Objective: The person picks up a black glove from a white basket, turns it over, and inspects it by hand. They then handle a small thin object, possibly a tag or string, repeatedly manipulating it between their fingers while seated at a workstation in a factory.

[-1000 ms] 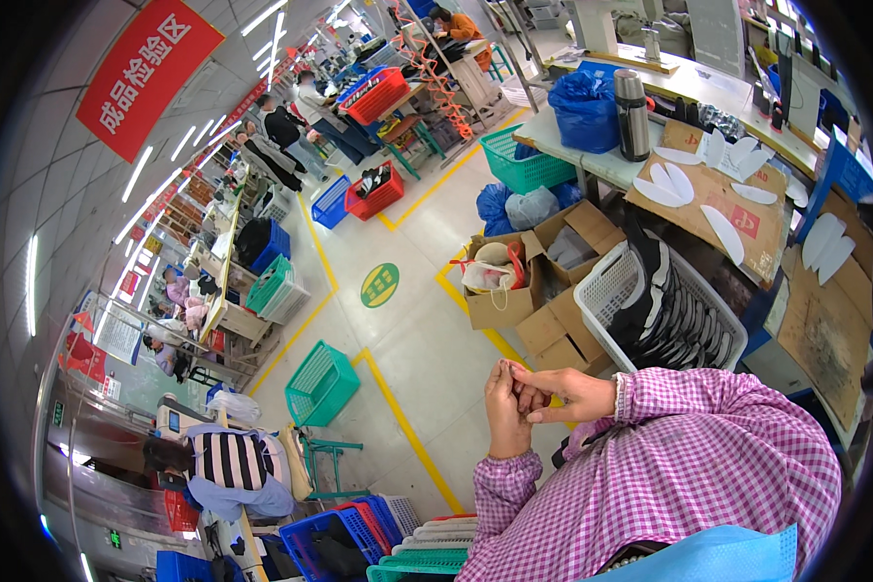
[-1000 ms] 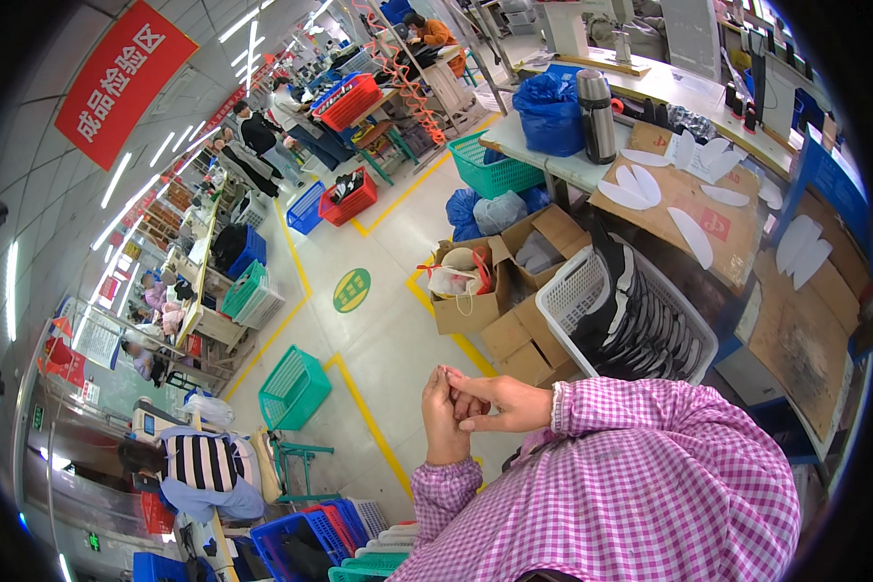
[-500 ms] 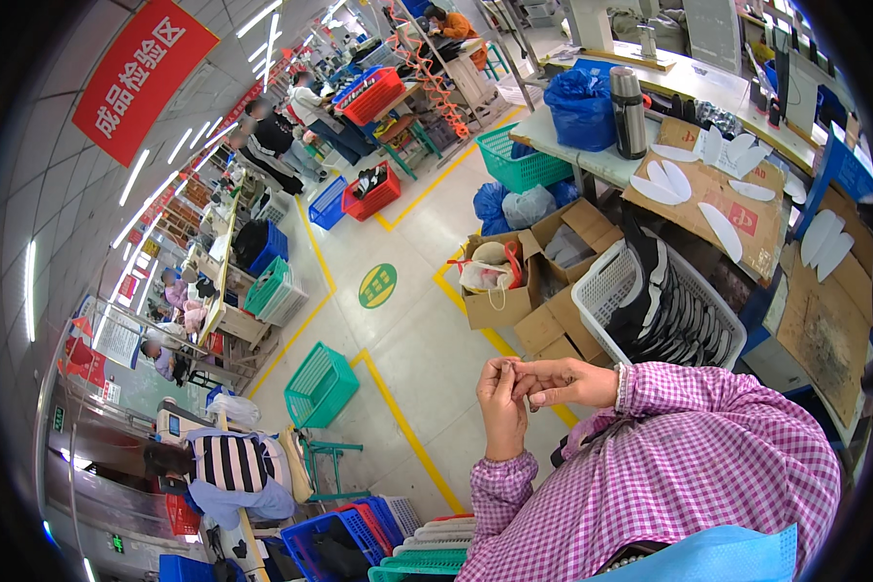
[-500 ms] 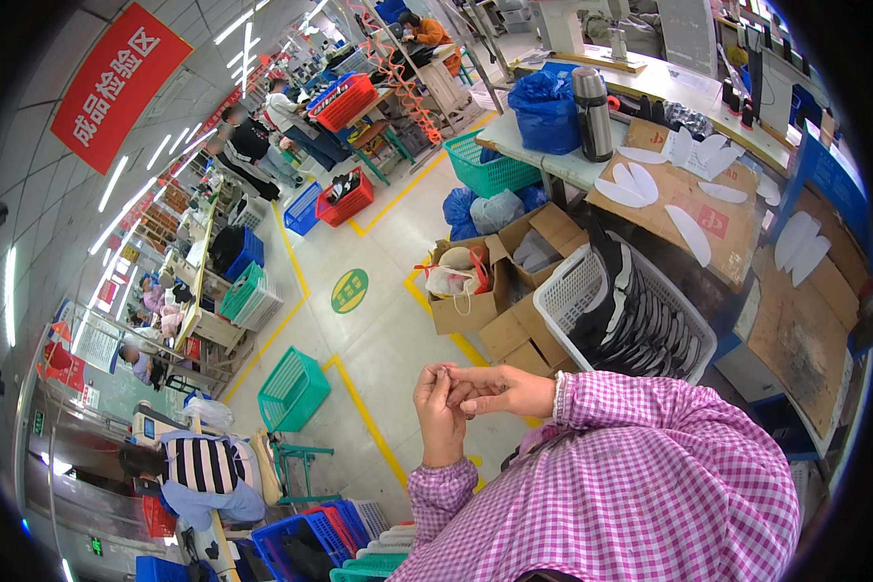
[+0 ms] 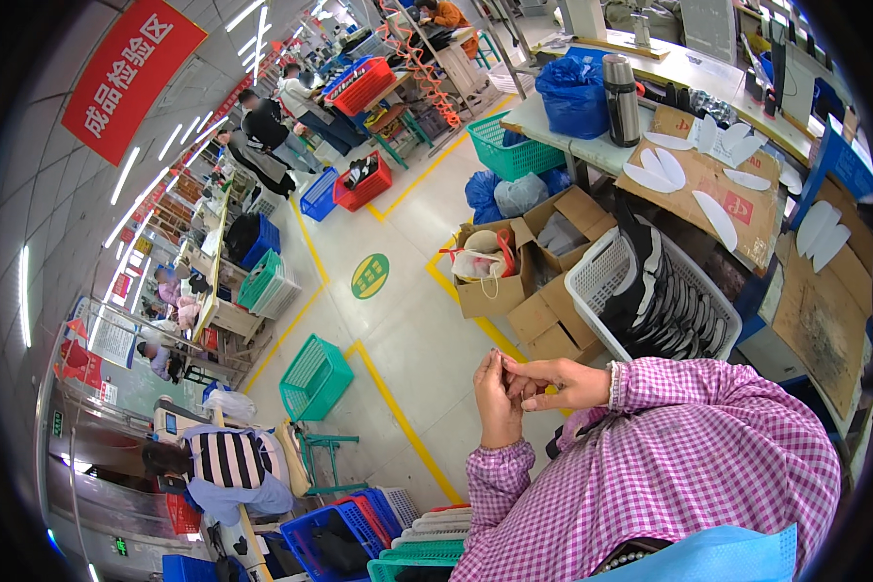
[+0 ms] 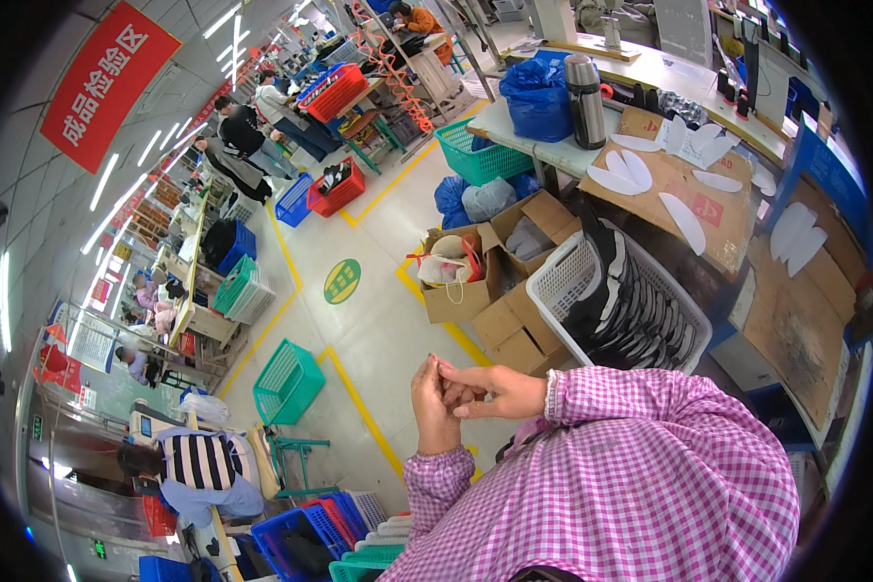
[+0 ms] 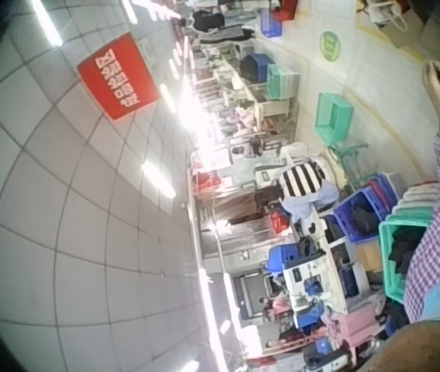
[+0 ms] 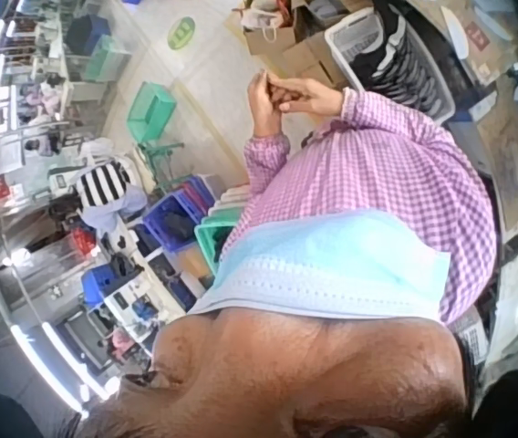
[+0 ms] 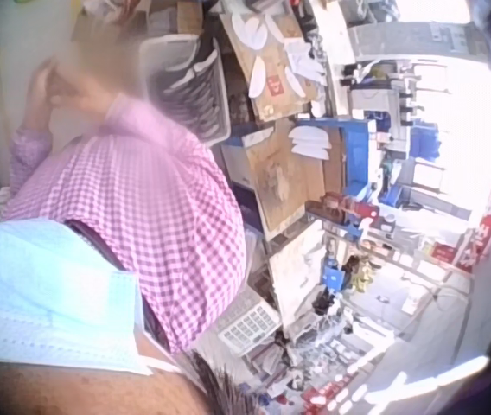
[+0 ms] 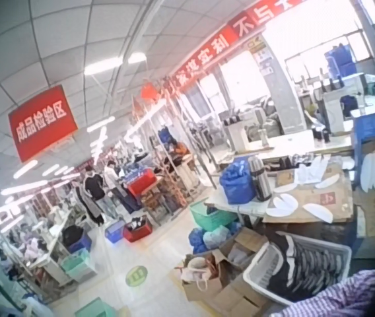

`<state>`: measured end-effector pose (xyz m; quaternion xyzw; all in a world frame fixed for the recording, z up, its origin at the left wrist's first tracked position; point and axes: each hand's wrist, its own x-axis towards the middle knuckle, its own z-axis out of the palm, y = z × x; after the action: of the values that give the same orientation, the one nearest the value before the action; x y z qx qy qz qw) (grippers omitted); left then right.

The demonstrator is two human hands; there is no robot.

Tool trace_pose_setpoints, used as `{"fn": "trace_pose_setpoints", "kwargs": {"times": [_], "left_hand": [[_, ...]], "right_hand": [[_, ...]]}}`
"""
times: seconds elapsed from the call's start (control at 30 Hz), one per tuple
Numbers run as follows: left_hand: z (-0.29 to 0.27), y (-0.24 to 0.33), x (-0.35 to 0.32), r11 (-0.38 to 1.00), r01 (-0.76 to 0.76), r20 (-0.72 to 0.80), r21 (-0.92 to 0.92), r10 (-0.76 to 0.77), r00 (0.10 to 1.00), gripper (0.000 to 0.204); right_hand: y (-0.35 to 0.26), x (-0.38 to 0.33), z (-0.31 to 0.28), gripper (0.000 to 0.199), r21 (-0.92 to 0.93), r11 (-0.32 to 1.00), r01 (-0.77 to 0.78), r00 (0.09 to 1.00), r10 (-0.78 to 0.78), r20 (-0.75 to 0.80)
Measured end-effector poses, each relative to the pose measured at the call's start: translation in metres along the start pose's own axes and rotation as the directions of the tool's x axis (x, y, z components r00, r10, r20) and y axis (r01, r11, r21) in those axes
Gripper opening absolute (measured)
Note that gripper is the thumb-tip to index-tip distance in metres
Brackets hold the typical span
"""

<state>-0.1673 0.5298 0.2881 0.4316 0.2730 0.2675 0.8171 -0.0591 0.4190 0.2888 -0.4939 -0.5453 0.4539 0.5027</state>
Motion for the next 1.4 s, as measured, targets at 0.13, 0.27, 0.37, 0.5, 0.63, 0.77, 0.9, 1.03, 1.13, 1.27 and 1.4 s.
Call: {"fn": "trace_pose_setpoints", "kwargs": {"times": [0.13,0.27,0.37,0.5,0.63,0.77,0.9,1.03,1.13,1.27,1.4], "left_hand": [[0.002,0.002,0.0,0.998,0.054,-0.112,0.044,-0.048,0.993,0.028],[0.009,0.0,-0.001,0.981,-0.164,-0.071,0.102,0.172,0.983,0.026],[0.005,0.002,-0.001,0.964,-0.182,0.003,0.193,0.185,0.983,0.024],[-0.002,-0.005,0.005,0.987,-0.104,-0.042,0.126,0.111,0.993,0.026],[-0.006,-0.015,0.01,0.981,-0.133,-0.091,0.141,0.146,0.985,0.032],[-0.012,-0.005,0.011,0.987,-0.123,-0.043,0.102,0.128,0.991,0.029],[-0.011,0.013,0.001,0.962,-0.222,0.084,0.161,0.211,0.974,0.018],[-0.006,0.02,-0.011,0.897,-0.332,0.211,0.293,0.278,0.937,0.017],[-0.006,0.021,-0.015,0.816,-0.418,0.275,0.398,0.329,0.903,0.017],[-0.008,0.025,-0.019,0.599,-0.528,0.327,0.602,0.418,0.848,0.012],[-0.011,0.028,-0.026,0.631,-0.432,0.247,0.644,0.363,0.899,0.013]], "right_hand": [[0.0,0.001,0.0,0.06,0.321,0.947,0.013,1.0,-0.005,-0.025],[-0.004,0.001,-0.01,0.053,0.576,0.811,-0.107,0.986,0.16,-0.043],[-0.006,0.0,-0.008,0.054,0.461,0.885,-0.055,0.998,0.066,-0.008],[0.001,-0.001,0.0,0.06,0.178,0.983,0.041,0.998,-0.032,-0.05],[0.014,0.0,-0.001,0.059,0.261,0.965,0.036,0.999,-0.028,-0.033],[0.02,-0.002,-0.01,0.043,0.584,0.809,-0.068,0.998,0.061,0.032],[0.02,-0.004,-0.022,0.035,0.76,0.649,-0.038,0.999,0.043,0.014],[0.02,-0.006,-0.024,0.034,0.754,0.656,-0.02,1.0,0.019,0.01],[0.018,-0.007,-0.024,0.034,0.731,0.683,-0.016,1.0,0.015,0.007],[0.011,-0.009,-0.022,0.033,0.679,0.733,-0.047,0.999,0.043,0.022],[0.009,-0.009,-0.019,0.032,0.686,0.725,-0.065,0.997,0.07,0.021]]}}
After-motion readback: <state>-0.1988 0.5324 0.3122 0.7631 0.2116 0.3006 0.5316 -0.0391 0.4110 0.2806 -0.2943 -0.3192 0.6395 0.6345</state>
